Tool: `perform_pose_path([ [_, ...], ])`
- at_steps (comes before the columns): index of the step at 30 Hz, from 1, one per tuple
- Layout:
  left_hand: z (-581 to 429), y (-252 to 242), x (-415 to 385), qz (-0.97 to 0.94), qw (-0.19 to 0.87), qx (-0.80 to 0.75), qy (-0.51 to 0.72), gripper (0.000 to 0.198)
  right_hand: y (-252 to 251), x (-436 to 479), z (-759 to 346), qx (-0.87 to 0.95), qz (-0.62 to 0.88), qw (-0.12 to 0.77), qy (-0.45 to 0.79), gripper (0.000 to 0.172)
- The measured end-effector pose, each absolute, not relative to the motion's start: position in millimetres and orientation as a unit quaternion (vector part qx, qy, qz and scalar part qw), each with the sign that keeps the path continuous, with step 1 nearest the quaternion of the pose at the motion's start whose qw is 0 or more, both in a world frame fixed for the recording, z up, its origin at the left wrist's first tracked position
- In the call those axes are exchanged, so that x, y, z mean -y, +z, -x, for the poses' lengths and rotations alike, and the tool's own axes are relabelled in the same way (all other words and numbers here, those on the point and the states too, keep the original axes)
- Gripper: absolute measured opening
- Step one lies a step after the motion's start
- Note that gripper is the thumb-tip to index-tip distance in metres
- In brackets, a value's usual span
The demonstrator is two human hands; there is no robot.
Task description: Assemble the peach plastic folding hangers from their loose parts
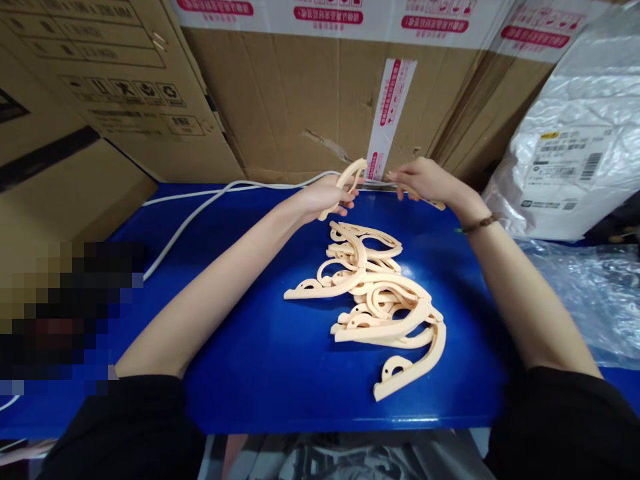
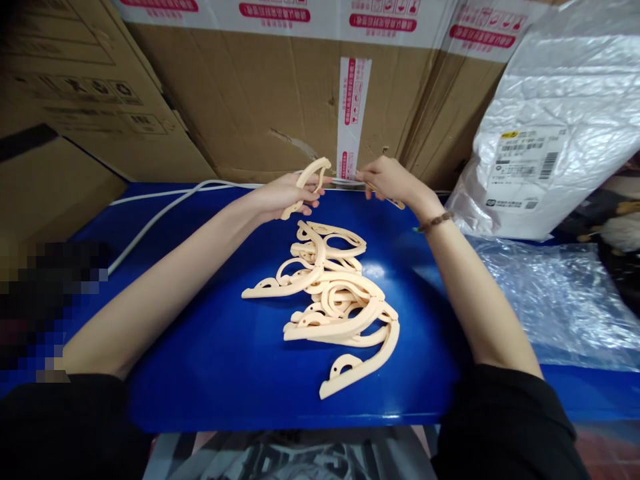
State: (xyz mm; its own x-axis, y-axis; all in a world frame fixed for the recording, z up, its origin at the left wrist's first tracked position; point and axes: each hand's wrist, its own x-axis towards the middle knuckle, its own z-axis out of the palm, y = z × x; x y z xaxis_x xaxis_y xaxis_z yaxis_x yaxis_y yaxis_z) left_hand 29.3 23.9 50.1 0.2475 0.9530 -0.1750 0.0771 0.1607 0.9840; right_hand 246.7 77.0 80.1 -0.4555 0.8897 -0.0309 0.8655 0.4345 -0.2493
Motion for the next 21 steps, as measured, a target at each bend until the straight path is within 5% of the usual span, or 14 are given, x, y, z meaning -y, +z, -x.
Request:
perform_pose_path([
  [2,-32.5,50.8,-23.3,-0.5,0.588,-0.501,0.392,0.013,72.2,-83.7,-255.1,0.831,0.555,-0.007,0.042,0.036],
  [7,-39.4,52.2,-25.2,-0.408,0.632,-0.493,0.436,0.047,51.3,-85.0,-255.8,0.797,0.597,-0.042,-0.083,0.037],
  [14,-35.4,45.5,-27.4,-0.481,0.594,-0.444,0.467,0.029,60.1,-68.4,-234.5,0.789,0.598,0.002,-0.14,0.044],
  [18,-36.8,44.6,-26.0,-0.489,0.571,-0.434,0.497,0.021,71.9,-58.7,-216.1,0.837,0.517,0.168,0.066,0.061],
  [21,-38.7,48.7,-24.3,-0.514,0.563,-0.439,0.476,0.026,74.1,-56.9,-207.2,0.84,0.425,0.249,0.229,0.043],
])
